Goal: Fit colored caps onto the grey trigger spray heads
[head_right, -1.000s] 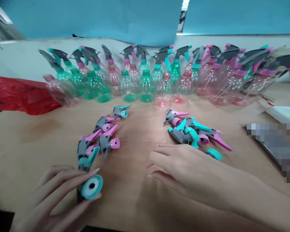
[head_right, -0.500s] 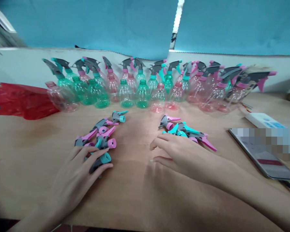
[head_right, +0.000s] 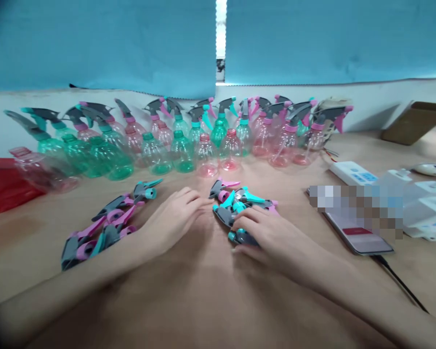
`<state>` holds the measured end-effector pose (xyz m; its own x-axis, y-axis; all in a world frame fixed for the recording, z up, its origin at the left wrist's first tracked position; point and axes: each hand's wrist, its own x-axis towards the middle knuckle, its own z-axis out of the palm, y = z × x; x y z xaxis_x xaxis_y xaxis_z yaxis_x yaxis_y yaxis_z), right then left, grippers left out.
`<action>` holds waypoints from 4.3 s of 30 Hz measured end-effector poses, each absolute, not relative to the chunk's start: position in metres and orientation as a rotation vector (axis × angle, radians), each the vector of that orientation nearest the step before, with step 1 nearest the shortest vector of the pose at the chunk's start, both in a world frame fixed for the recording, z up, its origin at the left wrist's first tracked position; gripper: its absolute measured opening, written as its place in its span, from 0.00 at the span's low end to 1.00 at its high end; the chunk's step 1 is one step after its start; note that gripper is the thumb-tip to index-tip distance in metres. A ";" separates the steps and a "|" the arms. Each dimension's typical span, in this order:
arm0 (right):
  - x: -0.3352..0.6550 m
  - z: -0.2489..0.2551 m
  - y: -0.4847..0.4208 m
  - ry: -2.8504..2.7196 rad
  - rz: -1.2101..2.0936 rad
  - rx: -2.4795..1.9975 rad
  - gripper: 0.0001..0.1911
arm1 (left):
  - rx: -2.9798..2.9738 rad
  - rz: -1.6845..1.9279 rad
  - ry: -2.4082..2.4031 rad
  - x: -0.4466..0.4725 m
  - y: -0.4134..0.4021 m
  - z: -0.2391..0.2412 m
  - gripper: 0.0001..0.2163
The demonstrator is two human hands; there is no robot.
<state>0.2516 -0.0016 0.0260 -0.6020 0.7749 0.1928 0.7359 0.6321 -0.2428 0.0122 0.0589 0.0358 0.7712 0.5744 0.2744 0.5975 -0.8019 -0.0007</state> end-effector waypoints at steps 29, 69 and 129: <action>0.248 0.027 0.019 -2.558 -0.177 -1.155 0.14 | -2.864 -0.902 -1.046 0.014 0.038 0.033 0.12; 0.176 0.057 0.014 -1.862 1.302 -1.058 0.17 | -2.773 -1.227 -1.170 -0.017 -0.004 0.004 0.16; 0.181 0.058 0.023 -2.187 0.948 -1.026 0.04 | -2.864 -1.548 -1.383 -0.018 0.001 0.009 0.12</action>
